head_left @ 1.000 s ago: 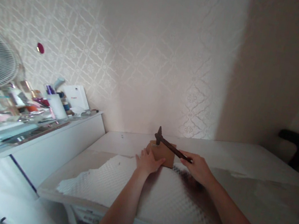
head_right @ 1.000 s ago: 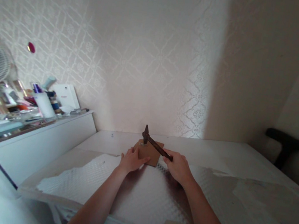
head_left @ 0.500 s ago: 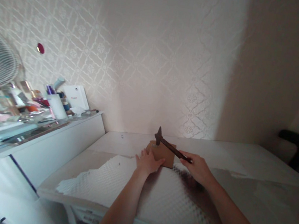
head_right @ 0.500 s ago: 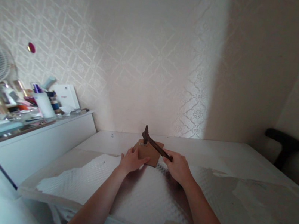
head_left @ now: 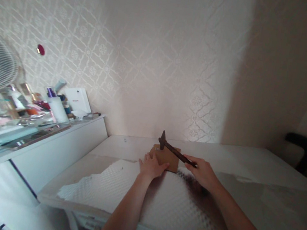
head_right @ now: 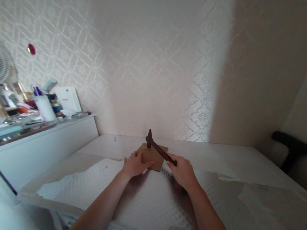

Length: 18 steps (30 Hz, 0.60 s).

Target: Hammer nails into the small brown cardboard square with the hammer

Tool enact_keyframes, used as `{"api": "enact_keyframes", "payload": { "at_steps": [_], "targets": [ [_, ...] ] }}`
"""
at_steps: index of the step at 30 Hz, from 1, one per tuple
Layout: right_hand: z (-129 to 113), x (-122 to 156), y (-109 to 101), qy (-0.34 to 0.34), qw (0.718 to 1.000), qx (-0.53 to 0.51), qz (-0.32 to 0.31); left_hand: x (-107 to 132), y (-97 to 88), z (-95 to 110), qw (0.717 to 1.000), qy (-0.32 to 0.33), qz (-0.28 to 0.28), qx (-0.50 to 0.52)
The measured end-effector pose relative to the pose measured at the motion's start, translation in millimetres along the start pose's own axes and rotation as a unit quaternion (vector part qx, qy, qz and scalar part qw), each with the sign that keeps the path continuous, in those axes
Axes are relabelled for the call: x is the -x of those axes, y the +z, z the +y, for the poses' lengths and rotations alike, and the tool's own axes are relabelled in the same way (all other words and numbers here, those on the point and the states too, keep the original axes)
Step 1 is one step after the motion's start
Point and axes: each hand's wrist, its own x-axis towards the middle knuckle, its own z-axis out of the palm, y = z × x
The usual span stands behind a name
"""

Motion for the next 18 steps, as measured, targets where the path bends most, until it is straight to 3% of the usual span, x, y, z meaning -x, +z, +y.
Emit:
{"api": "enact_keyframes", "payload": {
  "at_steps": [18],
  "targets": [
    [-2.8,0.8,-0.8,-0.001,1.000,0.003,0.001,0.2,0.0,-0.3,1.000,0.000,-0.004,0.006]
  ]
}}
